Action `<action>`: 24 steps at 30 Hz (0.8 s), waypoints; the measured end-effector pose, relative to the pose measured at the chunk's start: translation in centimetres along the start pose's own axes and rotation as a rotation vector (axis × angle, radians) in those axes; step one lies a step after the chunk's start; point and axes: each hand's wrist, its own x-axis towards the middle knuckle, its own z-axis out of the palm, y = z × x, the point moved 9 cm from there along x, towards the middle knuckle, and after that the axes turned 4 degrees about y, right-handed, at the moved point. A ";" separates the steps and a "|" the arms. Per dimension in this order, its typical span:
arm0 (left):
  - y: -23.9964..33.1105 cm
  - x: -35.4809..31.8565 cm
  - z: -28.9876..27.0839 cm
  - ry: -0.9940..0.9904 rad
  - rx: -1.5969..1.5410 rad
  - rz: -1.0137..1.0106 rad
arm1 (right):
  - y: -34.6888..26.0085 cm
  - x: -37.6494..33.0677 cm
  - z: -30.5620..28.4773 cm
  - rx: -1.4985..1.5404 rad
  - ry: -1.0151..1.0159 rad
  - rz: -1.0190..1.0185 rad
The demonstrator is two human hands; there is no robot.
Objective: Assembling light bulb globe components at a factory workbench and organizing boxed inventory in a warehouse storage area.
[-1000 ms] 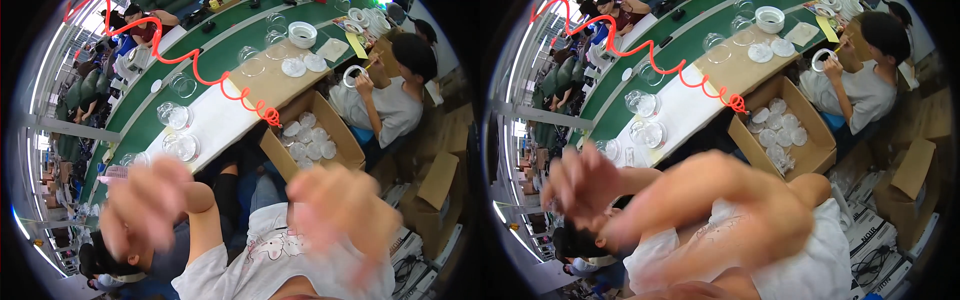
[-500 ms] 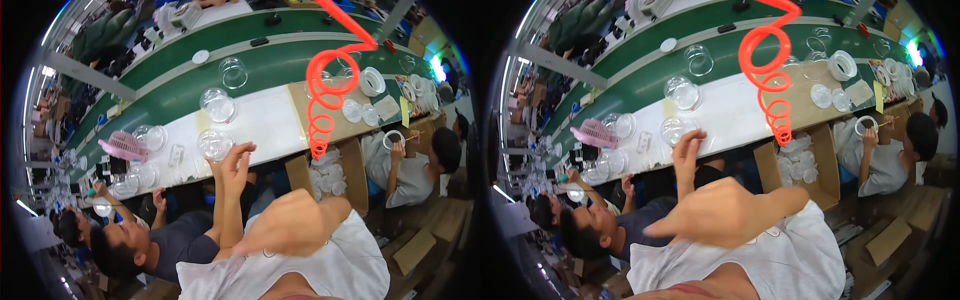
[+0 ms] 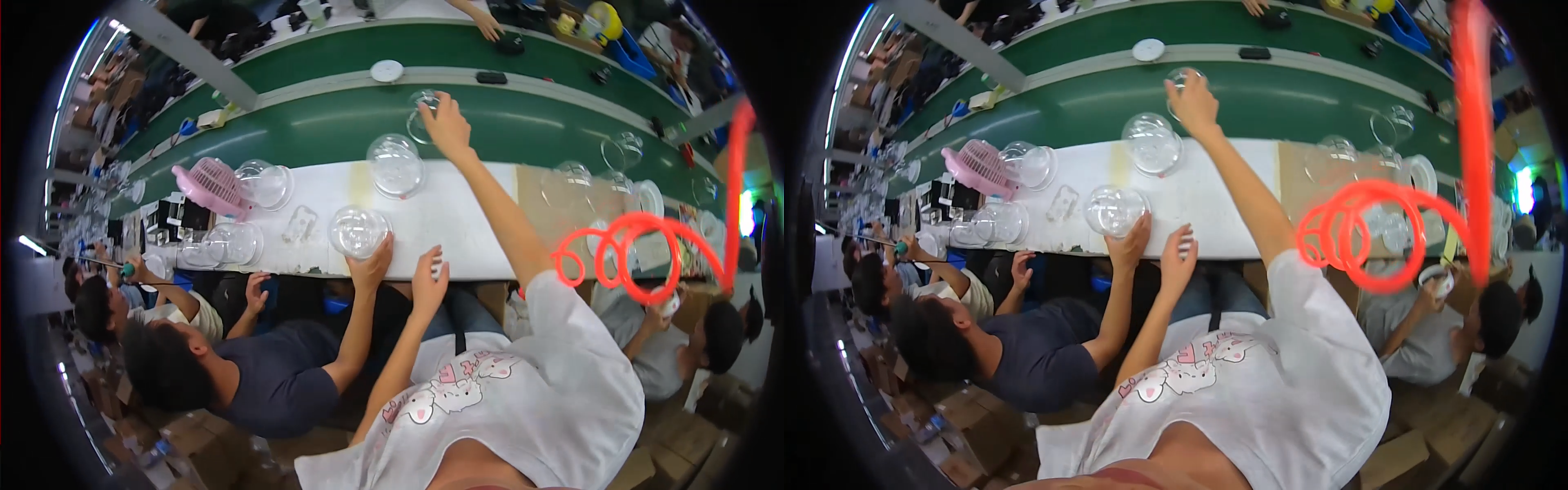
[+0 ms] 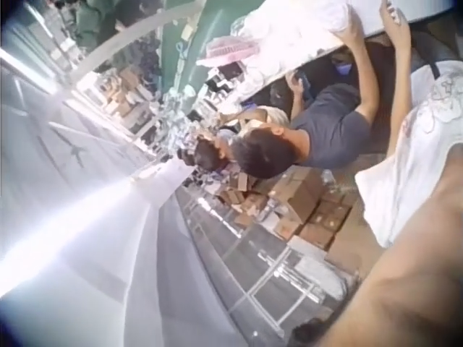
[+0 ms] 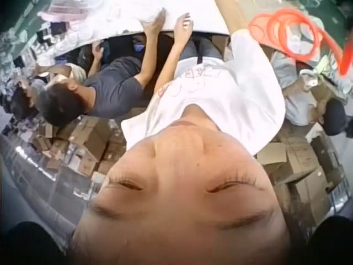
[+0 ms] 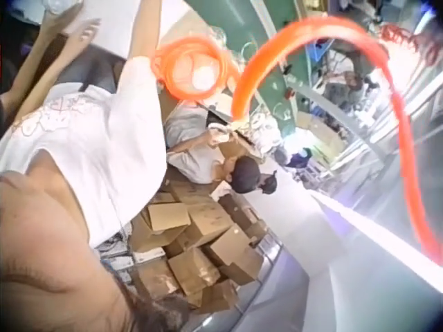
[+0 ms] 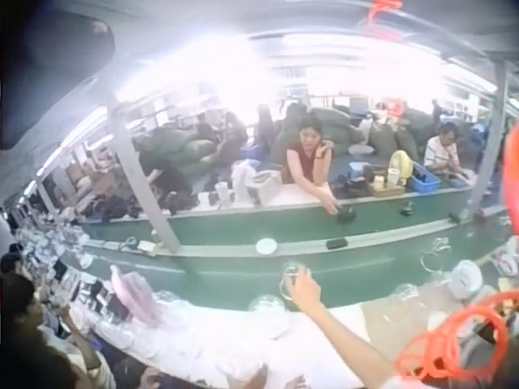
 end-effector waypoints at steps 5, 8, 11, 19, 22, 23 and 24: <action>-5.5 -2.2 -1.4 0.164 0.032 -0.090 | 3.4 4.4 9.6 -0.303 -0.267 -0.054; -7.5 -2.0 -2.7 0.255 0.120 -0.161 | 4.0 5.6 12.3 -0.352 -0.372 -0.091; -9.5 1.8 -3.2 0.329 0.119 -0.167 | 5.3 6.4 12.3 -0.292 -0.281 -0.185; -12.7 14.5 -5.9 0.424 0.445 -0.168 | 6.7 2.6 -4.2 0.013 -0.111 0.002; -14.5 16.8 -4.9 0.349 0.542 -0.147 | 9.6 -1.2 -7.1 -0.009 -0.166 0.033; -15.1 17.1 -4.5 0.327 0.541 -0.136 | 10.8 -2.6 -7.4 -0.025 -0.186 0.067; -15.7 17.3 -4.1 0.299 0.538 -0.128 | 11.9 -4.0 -7.2 -0.037 -0.209 0.099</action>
